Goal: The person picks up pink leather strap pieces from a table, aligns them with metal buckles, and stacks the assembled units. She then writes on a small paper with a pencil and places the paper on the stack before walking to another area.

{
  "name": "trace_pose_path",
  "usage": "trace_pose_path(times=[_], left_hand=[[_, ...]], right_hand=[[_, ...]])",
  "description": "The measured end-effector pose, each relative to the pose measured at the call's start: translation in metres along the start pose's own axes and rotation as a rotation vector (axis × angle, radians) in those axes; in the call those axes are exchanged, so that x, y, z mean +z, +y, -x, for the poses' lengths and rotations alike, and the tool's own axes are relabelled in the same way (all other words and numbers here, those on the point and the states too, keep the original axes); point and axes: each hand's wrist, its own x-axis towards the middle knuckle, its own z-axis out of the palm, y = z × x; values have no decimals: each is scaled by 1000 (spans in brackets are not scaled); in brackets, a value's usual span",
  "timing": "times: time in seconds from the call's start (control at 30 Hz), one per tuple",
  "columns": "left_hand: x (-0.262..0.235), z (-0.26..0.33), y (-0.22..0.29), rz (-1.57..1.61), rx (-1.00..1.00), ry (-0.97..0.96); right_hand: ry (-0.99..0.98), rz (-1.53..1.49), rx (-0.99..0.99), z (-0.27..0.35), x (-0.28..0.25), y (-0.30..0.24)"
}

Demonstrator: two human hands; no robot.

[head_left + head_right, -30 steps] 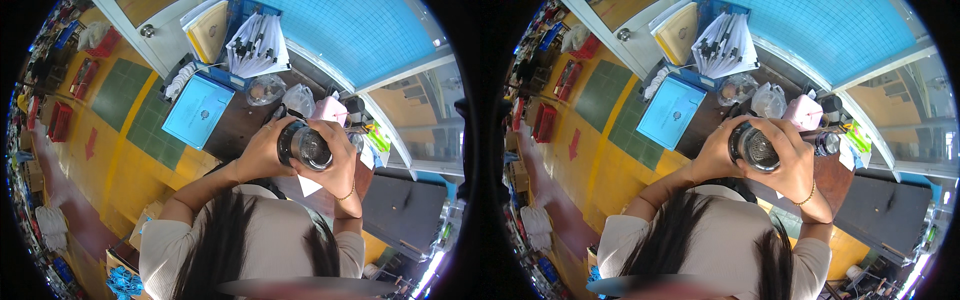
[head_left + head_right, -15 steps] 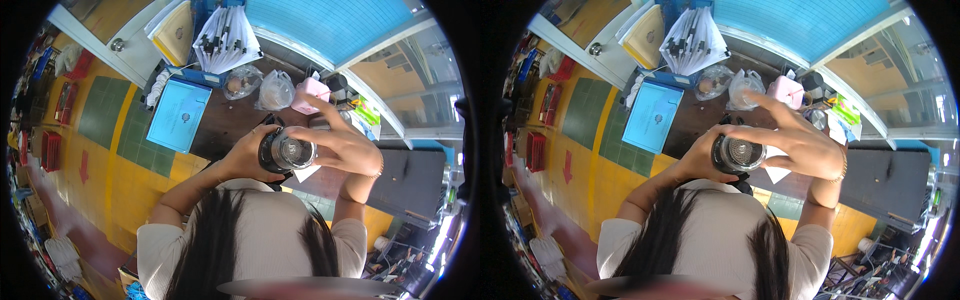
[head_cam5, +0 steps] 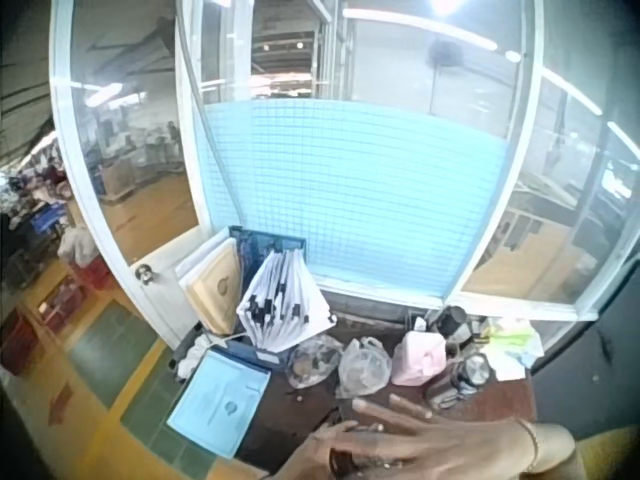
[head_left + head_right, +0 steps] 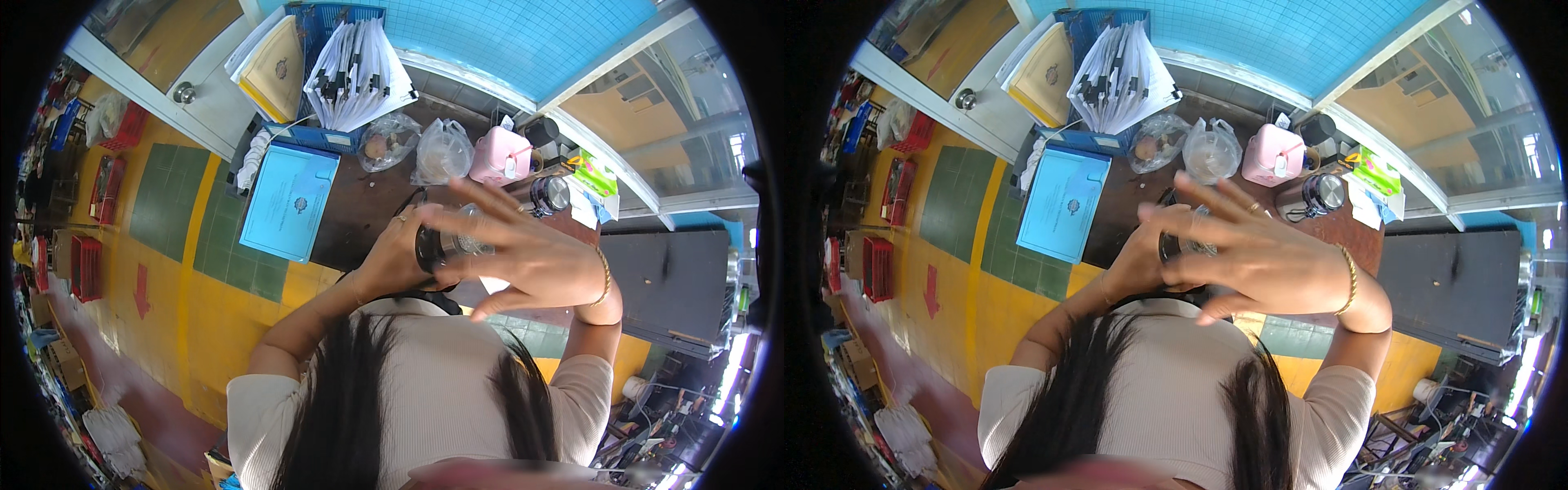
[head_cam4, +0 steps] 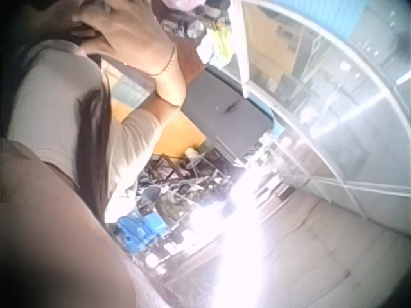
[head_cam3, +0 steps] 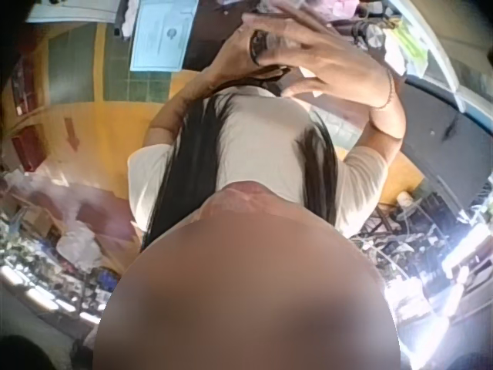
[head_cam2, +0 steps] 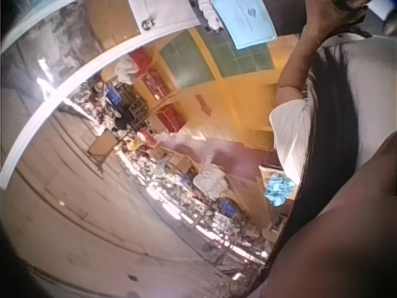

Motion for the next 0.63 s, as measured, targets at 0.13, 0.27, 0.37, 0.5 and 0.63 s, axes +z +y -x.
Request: trace_pose_path(times=[0.13,0.27,0.37,0.5,0.63], left_hand=[[3,5,2,22,-59,53],[1,4,3,61,-103,-3],[-11,5,5,117,-78,-36],[-31,7,27,170,-97,23],[-60,-2,66,139,68,61]], right_hand=[[-114,-38,655,-1,13,-12],[-93,117,416,9,9,-10],[55,66,174,34,-7,-6],[265,-340,-11,72,-2,8],[587,-607,-115,111,41,22]])
